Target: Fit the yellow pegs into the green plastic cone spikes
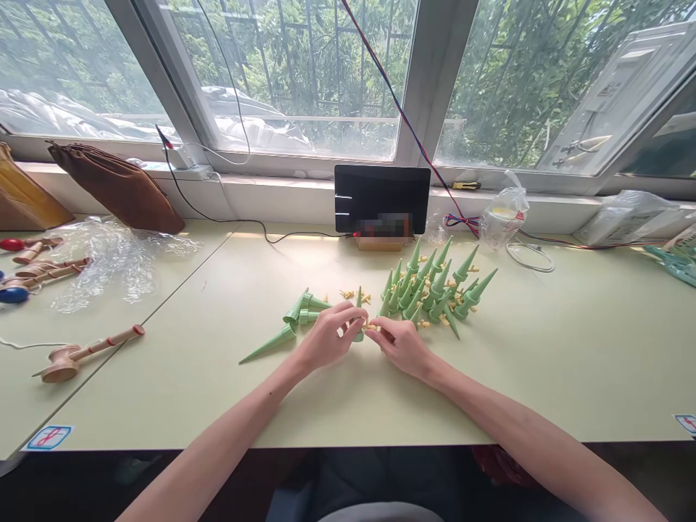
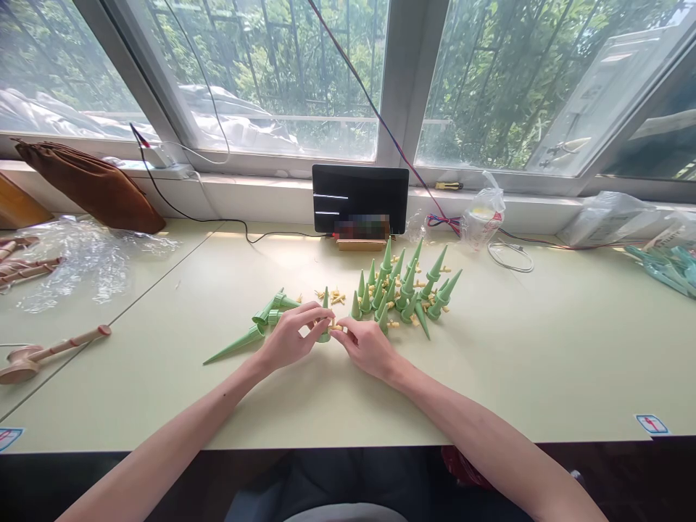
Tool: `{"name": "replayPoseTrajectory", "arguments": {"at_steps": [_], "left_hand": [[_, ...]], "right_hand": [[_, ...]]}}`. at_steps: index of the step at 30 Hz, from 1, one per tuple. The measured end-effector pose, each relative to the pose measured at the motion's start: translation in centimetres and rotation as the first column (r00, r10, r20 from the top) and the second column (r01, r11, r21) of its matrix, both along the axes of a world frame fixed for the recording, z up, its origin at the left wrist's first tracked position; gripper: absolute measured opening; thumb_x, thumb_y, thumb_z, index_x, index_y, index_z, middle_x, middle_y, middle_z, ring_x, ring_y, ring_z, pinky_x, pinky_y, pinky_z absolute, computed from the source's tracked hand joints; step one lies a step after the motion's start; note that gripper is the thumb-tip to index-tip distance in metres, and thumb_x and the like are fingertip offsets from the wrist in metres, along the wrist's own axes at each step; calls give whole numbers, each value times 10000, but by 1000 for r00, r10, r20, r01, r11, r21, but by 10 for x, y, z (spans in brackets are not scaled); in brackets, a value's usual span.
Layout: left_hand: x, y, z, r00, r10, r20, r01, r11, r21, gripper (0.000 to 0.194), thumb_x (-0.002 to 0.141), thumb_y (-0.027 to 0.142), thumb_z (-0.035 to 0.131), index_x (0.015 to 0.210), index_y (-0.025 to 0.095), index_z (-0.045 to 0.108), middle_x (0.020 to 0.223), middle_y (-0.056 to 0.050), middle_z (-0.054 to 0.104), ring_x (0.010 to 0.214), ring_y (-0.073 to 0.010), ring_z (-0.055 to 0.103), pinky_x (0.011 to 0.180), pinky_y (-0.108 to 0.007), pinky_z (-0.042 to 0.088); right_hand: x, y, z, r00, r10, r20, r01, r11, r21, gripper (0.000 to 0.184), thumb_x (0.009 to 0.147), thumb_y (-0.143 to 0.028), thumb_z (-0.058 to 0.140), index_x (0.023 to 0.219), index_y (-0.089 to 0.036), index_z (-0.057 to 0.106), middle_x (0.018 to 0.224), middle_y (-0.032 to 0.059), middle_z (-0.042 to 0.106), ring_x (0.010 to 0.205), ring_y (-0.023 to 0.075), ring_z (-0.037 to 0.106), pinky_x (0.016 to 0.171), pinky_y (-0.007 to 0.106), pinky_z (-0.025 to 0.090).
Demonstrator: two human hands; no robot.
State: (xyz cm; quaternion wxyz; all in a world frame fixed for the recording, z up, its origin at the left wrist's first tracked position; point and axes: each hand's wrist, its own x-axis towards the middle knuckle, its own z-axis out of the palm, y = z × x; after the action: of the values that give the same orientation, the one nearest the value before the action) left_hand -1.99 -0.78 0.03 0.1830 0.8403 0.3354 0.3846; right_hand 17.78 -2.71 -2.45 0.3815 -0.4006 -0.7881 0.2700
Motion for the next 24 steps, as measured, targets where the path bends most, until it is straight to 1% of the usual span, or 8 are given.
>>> {"name": "replayPoseTrajectory", "arguments": {"at_steps": [3,7,10,13,18,20,22,24], "left_hand": [[0,0,-1,1000,-4,-5,4,1000,19,185,971,220,495,960,188,677,817,-39,632,658,-112,574,562,-217,481],[0,0,-3,1000,-16,-10,16,999,29,190,974,221,493,957,188,679,820,-40,635,648,-111,575,571,-228,470],[0,-1,-3,1000,-22,-20,23,1000,21,184,973,211,494,963,190,676,820,-37,631,645,-109,564,572,-226,462],[0,-2,-2,999,-27,-23,27,999,18,186,975,210,491,967,187,675,815,-37,626,640,-107,557,573,-224,461],[1,-2,-1,999,-23,-27,23,1000,10,204,981,230,482,967,187,680,811,-40,629,620,-104,560,525,-209,445],[1,-2,-1,999,-23,-24,23,1000,4,206,981,233,482,965,185,681,817,-42,630,627,-105,560,531,-210,450],[1,-2,-1,1000,-24,-14,24,1000,-5,203,980,231,484,962,185,681,817,-41,626,638,-106,561,550,-214,465],[1,-2,-1,1000,-29,3,29,999,-19,189,977,221,492,964,187,677,814,-37,621,649,-106,562,565,-215,479]], "right_hand": [[0,0,0,1000,-6,28,6,1000,6,347,1002,-419,451,817,-177,618,548,-49,425,504,103,346,524,240,327],[0,0,0,999,-21,47,20,1000,22,453,1005,-440,426,634,-185,471,540,-52,358,507,96,297,509,247,277],[0,1,0,999,-12,45,11,1000,23,472,1009,-423,418,601,-188,384,536,-55,331,501,90,288,501,249,250],[0,1,0,999,-9,49,8,1000,26,486,1012,-424,407,589,-190,355,530,-54,323,495,88,284,496,253,240],[0,1,2,997,-14,70,12,1000,26,535,1018,-461,369,558,-187,381,514,-49,321,483,89,285,489,257,246],[0,1,3,997,-21,73,20,1000,14,532,1015,-465,377,567,-184,430,510,-50,338,477,91,295,488,254,255],[0,-1,4,997,-27,76,28,1000,-9,467,1006,-465,412,662,-178,546,508,-56,364,468,95,316,489,246,275],[0,-2,5,996,-27,79,29,999,-30,363,993,-462,454,857,-179,636,515,-63,400,466,103,352,502,237,311]]}}
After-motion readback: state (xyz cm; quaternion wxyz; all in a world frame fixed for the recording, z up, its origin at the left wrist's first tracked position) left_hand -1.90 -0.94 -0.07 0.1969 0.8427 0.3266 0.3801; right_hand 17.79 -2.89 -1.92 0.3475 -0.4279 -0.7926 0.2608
